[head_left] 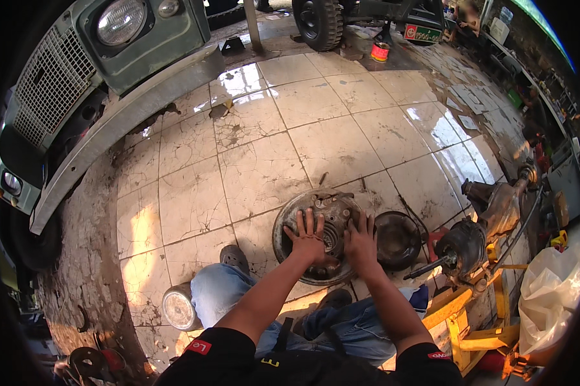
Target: The person sits on the floor and scrubs the interior and exterior surfaces of a metal brake drum by hand. They repeatedly rub the inner grooves and outer rim, rotating the drum to access different areas.
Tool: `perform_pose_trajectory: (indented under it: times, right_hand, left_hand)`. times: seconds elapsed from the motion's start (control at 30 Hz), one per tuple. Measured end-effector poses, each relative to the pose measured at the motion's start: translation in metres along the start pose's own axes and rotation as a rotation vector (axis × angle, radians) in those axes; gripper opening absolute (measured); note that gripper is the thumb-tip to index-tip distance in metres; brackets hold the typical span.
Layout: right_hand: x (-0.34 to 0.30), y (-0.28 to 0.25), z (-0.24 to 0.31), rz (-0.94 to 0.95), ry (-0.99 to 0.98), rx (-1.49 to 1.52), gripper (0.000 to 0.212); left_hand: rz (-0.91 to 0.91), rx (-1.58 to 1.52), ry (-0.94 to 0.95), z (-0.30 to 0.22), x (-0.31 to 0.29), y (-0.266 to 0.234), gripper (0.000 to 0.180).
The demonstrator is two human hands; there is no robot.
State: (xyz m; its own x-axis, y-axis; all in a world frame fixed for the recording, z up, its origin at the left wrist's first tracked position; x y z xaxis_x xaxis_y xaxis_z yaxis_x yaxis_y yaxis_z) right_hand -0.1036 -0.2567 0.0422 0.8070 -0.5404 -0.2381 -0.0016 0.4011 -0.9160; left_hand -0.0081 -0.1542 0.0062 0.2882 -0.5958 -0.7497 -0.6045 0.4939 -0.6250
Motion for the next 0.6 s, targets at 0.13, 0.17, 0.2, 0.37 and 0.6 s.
perform_pose_trajectory:
  times: [0.13, 0.17, 0.2, 0.37, 0.6]
  right_hand:
    - [0.014, -0.007, -0.008, -0.086, -0.006, 0.013, 0.047]
    - [0.008, 0.0, -0.003, -0.055, 0.004, -0.02, 0.046]
    - [0.005, 0.006, 0.002, -0.025, 0.015, -0.051, 0.046]
    - [0.016, -0.005, -0.01, -0.119, -0.018, -0.04, 0.045]
    - [0.008, -0.011, 0.0, -0.116, -0.013, -0.062, 0.042]
  left_hand:
    - [-0.032, 0.003, 0.0, -0.007, 0.002, -0.005, 0.144]
    - [-0.028, -0.006, -0.005, -0.006, 0.002, -0.005, 0.144]
    - [-0.017, -0.011, -0.009, -0.002, 0.001, -0.003, 0.144]
    - [-0.023, 0.008, -0.001, -0.007, 0.001, -0.005, 0.145]
    - [-0.043, 0.009, -0.005, -0.005, -0.002, -0.003, 0.138]
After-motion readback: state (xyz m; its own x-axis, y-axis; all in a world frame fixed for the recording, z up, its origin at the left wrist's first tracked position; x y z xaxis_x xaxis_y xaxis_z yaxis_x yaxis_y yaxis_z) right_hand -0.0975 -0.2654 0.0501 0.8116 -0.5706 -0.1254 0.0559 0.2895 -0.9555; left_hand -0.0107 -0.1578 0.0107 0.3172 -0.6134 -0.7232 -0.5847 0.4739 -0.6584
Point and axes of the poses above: each hand's wrist, its own x-axis towards the middle knuckle, its own y-axis out of the palm, z = x × y, the point moved 9 cm from there along x, towards the middle knuckle, and after that the axes turned 15 degrees about z, right-handed, at the moved point
